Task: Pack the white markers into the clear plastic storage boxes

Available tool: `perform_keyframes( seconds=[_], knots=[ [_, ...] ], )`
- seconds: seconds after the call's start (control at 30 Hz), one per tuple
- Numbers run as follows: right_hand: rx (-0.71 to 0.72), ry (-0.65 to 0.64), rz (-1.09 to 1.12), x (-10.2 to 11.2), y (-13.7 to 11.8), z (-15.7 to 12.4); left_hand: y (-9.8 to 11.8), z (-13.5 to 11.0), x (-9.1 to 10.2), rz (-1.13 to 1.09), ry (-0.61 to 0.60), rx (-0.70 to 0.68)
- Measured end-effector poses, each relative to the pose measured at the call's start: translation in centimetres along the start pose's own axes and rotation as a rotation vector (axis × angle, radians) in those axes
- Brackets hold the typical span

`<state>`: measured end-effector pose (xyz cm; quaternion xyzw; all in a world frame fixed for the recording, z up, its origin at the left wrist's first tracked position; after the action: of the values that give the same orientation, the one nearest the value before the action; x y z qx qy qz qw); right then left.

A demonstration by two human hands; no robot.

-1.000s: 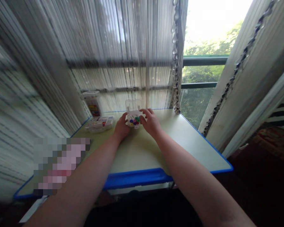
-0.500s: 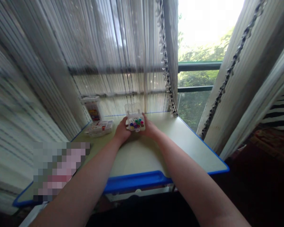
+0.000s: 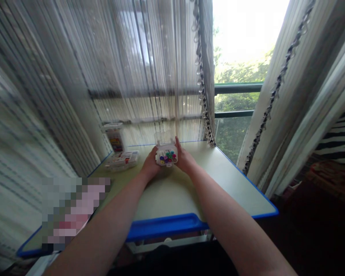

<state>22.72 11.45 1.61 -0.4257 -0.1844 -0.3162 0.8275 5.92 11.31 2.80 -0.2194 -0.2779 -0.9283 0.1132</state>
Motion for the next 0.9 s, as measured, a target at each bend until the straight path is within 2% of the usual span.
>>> perform_keyframes(
  seconds=[0.1, 0.2, 0.33, 0.47, 0.67, 0.8, 0.9],
  knots=[
    [0.005, -0.007, -0.005, 0.2, -0.3, 0.0, 0.5, 0.3, 0.1, 0.039, 0.011, -0.112],
    [0.016, -0.011, 0.028, 0.0, -0.4, 0.0, 0.0, 0.3, 0.1, 0.043, 0.035, -0.13],
    [-0.022, -0.016, 0.145, -0.6, -0.3, 0.2, -0.9, 0.2, 0.0, -0.052, 0.053, -0.083],
    [-0.033, -0.023, 0.248, -0.4, -0.9, 0.1, -0.5, 0.2, 0.2, -0.09, 0.047, -0.049],
    [-0.076, -0.026, 0.245, 0.2, -1.3, -0.2, 0.7, 0.2, 0.5, -0.065, 0.044, -0.007],
    [-0.079, -0.02, 0.267, -0.1, -1.1, -0.2, 0.6, 0.1, 0.5, -0.046, 0.043, 0.044],
    [-0.08, 0.008, 0.269, -0.2, -1.1, -0.1, 0.3, 0.1, 0.4, -0.023, 0.055, 0.029]
  ],
)
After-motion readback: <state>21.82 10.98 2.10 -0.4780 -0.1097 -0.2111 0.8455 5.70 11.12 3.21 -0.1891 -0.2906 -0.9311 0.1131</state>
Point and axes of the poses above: each hand's wrist, its own z-axis towards the middle knuckle, its own x-axis out of the back of the hand, y = z × x, the point moved 3 cm from there along z, towards the middle knuckle, and after that the axes turned 14 degrees about -x, right-handed, at the moved point
